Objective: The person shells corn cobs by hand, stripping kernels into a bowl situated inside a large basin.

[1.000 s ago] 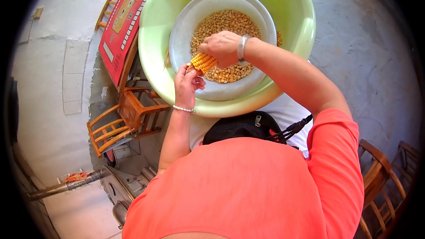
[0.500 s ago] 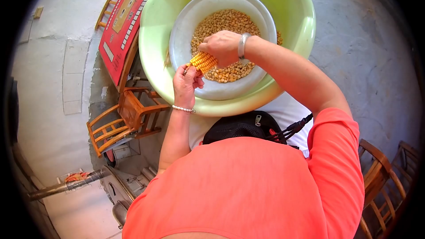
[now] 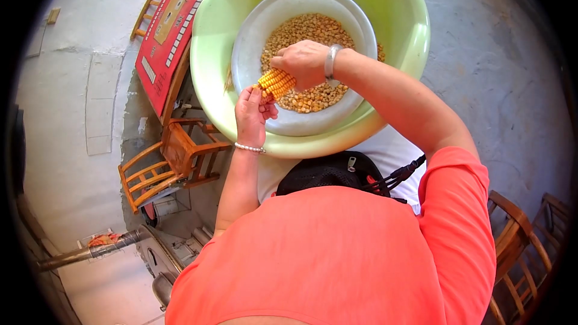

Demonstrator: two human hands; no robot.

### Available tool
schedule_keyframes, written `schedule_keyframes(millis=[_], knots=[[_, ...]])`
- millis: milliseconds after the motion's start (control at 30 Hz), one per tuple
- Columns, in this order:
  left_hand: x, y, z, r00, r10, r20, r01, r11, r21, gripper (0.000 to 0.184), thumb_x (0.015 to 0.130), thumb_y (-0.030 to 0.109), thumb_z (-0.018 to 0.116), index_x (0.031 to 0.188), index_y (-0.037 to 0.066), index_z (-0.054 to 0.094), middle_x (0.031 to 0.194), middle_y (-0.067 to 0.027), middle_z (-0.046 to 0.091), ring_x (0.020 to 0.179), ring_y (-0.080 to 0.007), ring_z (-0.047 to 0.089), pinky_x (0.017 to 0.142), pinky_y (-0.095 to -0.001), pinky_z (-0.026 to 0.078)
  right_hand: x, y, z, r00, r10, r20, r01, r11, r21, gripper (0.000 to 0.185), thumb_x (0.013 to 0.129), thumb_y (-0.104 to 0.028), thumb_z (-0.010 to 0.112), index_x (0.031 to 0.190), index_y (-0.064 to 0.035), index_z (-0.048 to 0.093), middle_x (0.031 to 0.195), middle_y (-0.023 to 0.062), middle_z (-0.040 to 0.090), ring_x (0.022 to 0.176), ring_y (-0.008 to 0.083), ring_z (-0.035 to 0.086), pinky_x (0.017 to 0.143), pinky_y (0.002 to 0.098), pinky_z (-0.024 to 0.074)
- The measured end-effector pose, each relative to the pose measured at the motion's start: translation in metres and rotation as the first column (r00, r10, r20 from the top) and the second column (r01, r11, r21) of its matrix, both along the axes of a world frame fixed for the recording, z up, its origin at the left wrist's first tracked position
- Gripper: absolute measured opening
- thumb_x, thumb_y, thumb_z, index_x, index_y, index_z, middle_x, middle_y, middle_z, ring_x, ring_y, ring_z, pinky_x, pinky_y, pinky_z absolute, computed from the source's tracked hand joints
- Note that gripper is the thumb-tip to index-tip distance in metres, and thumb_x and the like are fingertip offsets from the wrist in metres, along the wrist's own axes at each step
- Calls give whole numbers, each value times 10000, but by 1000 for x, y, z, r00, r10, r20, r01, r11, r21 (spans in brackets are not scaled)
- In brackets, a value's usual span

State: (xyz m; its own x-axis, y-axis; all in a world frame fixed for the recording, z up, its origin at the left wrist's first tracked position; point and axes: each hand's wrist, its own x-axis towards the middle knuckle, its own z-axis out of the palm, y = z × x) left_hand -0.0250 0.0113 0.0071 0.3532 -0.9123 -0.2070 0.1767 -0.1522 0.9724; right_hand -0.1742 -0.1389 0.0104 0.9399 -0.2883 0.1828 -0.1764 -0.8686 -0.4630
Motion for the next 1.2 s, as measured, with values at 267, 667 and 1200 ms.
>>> schedule_keyframes(millis=[267,667,1200], knots=[[2,0,-5,996,-33,78,35,999,-19,271,854,116,598,1075,5,488,788,-68,591,553,-116,542,507,-237,459,0,-2,-2,1000,5,6,-5,1000,-2,520,575,-186,742,1039,-47,554,911,119,591,841,312,609,710,410,497],[2,-2,-4,999,-22,45,21,1000,23,419,835,269,680,1082,0,475,759,-57,590,516,-90,535,421,-197,424,0,0,1,1000,-7,-23,7,1000,-11,505,576,-186,733,1031,-51,558,890,119,592,815,312,611,698,411,496],[1,-1,-7,998,10,63,-7,999,-40,298,827,57,619,1079,-10,476,773,-60,595,544,-103,546,474,-230,465,-1,1,3,1000,-14,-10,14,1000,1,542,566,-194,755,1047,-49,550,905,121,587,829,319,609,708,415,496]])
